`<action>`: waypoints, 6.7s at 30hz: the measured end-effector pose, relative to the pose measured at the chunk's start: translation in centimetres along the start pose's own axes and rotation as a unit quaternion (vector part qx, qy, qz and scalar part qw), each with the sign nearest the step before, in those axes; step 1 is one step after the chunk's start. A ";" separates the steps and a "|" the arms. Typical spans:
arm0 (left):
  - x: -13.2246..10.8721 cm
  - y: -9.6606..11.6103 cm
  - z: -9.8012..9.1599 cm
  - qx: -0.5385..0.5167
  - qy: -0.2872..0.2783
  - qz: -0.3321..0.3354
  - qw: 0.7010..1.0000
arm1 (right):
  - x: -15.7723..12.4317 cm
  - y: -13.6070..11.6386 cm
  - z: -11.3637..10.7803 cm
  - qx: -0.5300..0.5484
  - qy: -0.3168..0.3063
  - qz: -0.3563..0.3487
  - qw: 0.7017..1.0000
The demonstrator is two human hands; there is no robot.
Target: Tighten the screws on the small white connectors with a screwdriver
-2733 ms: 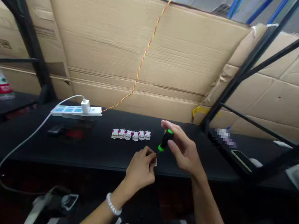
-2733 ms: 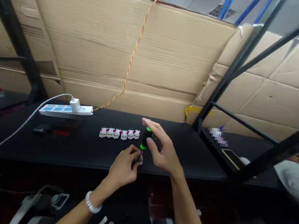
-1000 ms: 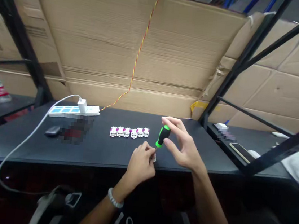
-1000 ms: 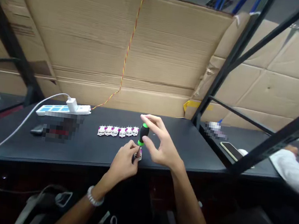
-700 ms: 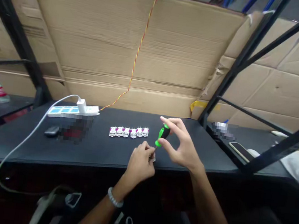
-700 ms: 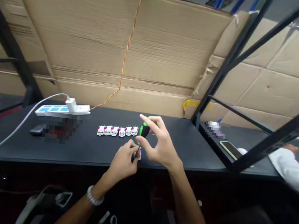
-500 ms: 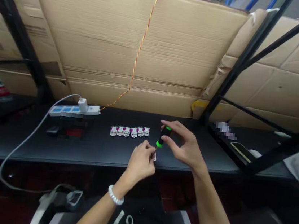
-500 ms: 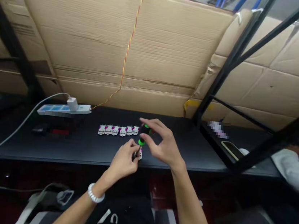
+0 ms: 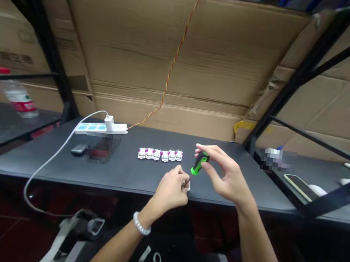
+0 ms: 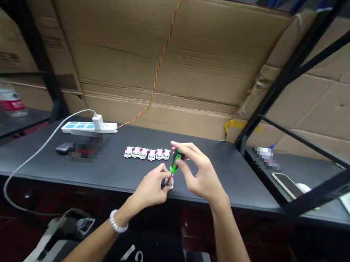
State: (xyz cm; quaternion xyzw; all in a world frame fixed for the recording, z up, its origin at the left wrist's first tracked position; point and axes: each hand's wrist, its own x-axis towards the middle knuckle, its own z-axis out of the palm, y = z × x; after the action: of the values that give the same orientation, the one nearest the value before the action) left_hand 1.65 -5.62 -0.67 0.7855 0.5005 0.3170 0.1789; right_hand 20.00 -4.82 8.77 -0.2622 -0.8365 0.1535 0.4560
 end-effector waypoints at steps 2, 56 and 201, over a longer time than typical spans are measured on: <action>-0.1 0.0 -0.1 -0.007 0.004 -0.006 1.000 | 0.1 -0.3 0.1 -0.005 0.001 -0.001 1.000; -1.1 -0.9 0.8 0.037 0.030 0.050 0.998 | -0.2 0.3 1.3 -0.012 0.062 -0.017 0.998; -0.6 -4.9 -0.7 -0.061 0.034 0.153 0.986 | -3.1 0.8 -0.2 0.118 0.239 0.041 0.963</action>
State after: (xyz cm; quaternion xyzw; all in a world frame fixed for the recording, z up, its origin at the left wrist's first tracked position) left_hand -2.32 -4.01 -3.24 0.8291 0.3596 0.3975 0.1587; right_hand 21.79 -5.93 6.35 -0.2698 -0.6678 0.2021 0.6637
